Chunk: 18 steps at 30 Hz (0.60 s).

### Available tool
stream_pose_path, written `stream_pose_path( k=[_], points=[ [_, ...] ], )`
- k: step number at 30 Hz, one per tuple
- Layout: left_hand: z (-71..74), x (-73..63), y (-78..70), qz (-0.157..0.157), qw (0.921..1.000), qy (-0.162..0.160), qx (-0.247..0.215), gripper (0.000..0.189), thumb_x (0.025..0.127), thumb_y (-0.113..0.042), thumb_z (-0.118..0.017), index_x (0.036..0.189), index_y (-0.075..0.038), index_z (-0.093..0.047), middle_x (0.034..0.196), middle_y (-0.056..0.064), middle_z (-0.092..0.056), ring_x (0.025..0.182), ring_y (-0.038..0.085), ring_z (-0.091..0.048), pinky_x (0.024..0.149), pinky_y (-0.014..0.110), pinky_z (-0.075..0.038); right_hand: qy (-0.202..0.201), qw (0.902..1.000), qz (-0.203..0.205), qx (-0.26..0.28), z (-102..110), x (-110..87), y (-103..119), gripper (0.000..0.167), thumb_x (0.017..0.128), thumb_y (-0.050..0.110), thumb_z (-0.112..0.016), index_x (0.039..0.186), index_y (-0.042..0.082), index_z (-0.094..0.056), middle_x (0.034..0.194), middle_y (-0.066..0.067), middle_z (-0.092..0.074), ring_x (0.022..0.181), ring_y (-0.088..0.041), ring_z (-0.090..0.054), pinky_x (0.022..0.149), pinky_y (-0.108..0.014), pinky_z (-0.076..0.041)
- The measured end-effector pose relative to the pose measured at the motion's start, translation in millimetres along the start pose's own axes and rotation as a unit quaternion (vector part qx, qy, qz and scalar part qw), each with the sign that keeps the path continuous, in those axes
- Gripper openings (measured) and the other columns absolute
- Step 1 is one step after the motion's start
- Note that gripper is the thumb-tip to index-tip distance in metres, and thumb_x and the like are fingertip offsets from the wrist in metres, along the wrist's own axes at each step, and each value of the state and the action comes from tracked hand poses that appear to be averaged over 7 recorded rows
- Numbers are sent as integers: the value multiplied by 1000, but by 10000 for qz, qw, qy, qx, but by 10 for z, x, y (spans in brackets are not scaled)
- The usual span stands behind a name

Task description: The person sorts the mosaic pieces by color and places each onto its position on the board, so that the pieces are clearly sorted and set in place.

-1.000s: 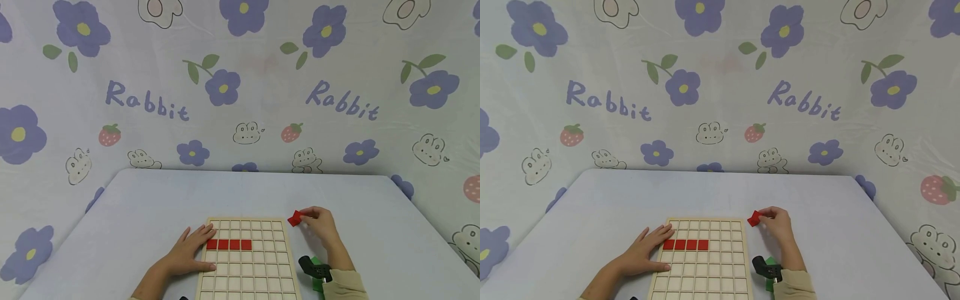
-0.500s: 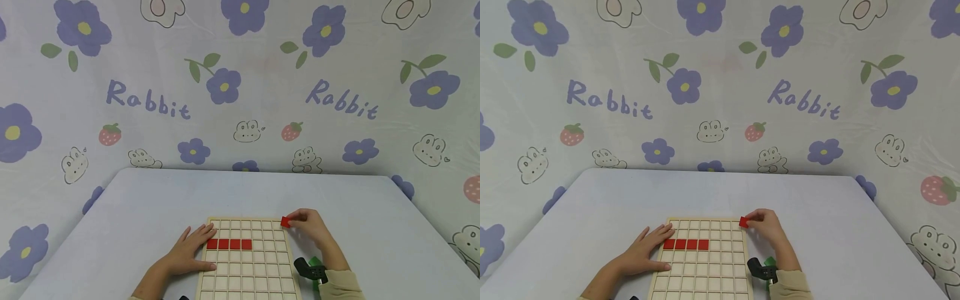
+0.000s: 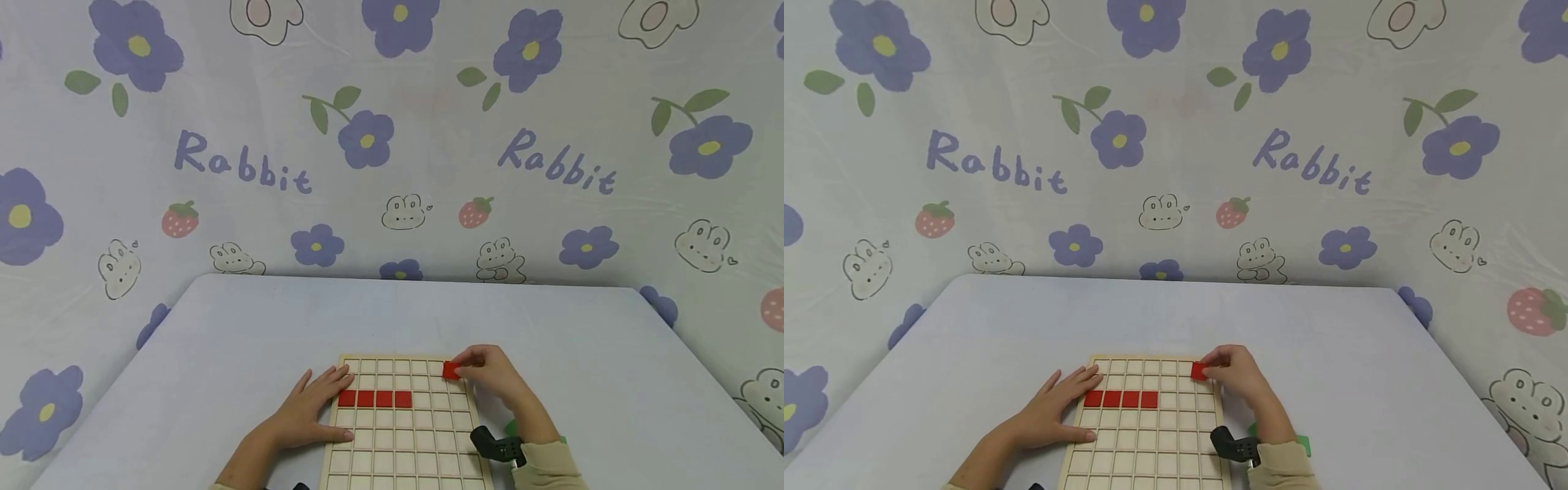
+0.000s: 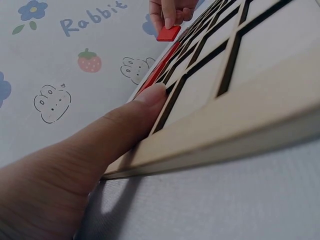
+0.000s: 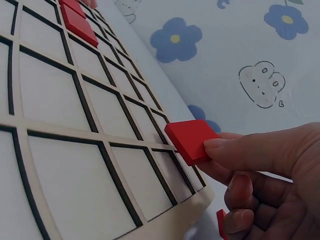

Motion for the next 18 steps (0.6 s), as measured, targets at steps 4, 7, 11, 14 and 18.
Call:
stream_pose_path(
  k=[4, 7, 11, 14, 18],
  points=[
    [11, -7, -19, 14, 10000, 21, -37, 91, 72, -58, -69, 145, -13, -35, 153, 7, -28, 143, 32, -18, 114, 60, 0, 85, 9999, 87, 25, -23, -6, 8, 13, 81, 3, -66, 93, -3, -67, 86, -9, -67, 74, -13, -54, 63, -26, -46],
    [16, -7, -30, 41, 10000, 70, -13, 92, 72, -59, -69, 145, -14, -35, 154, 6, -27, 144, 32, -18, 114, 59, 0, 216, 9996, 157, 9, -44, -6, 8, 13, 81, 4, -67, 92, -3, -67, 86, -9, -67, 74, -13, -55, 63, -25, -47],
    [20, 0, -46, 121, 9997, 189, 73, 93, 72, -62, -67, 145, -16, -34, 154, 3, -26, 144, 30, -17, 115, 58, 1, 454, 9987, 209, -70, -84, -1, -2, 13, 81, 6, -68, 92, -1, -67, 86, -8, -67, 75, -13, -56, 65, -26, -47],
    [27, 1, -63, 172, 9994, 278, 124, 93, 72, -63, -66, 146, -16, -33, 155, 3, -25, 144, 30, -17, 115, 59, 0, 629, 9977, 247, -104, -118, 7, -4, 12, 82, 7, -68, 92, 0, -68, 86, -6, -67, 75, -13, -56, 65, -26, -47],
    [42, -5, -84, 174, 9991, 363, 118, 92, 73, -62, -67, 145, -15, -33, 155, 5, -25, 144, 31, -17, 114, 61, -1, 816, 9957, 409, -133, -154, -6, 43, 12, 82, 7, -68, 92, 1, -68, 85, -5, -67, 74, -13, -56, 65, -26, -47]
  ],
)
Point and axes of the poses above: each hand's wrist, its own x-axis towards the middle knuckle, its own z-axis out of the back of the hand, y = z × x, the point moved 4 cm from there along x, towards the middle knuckle
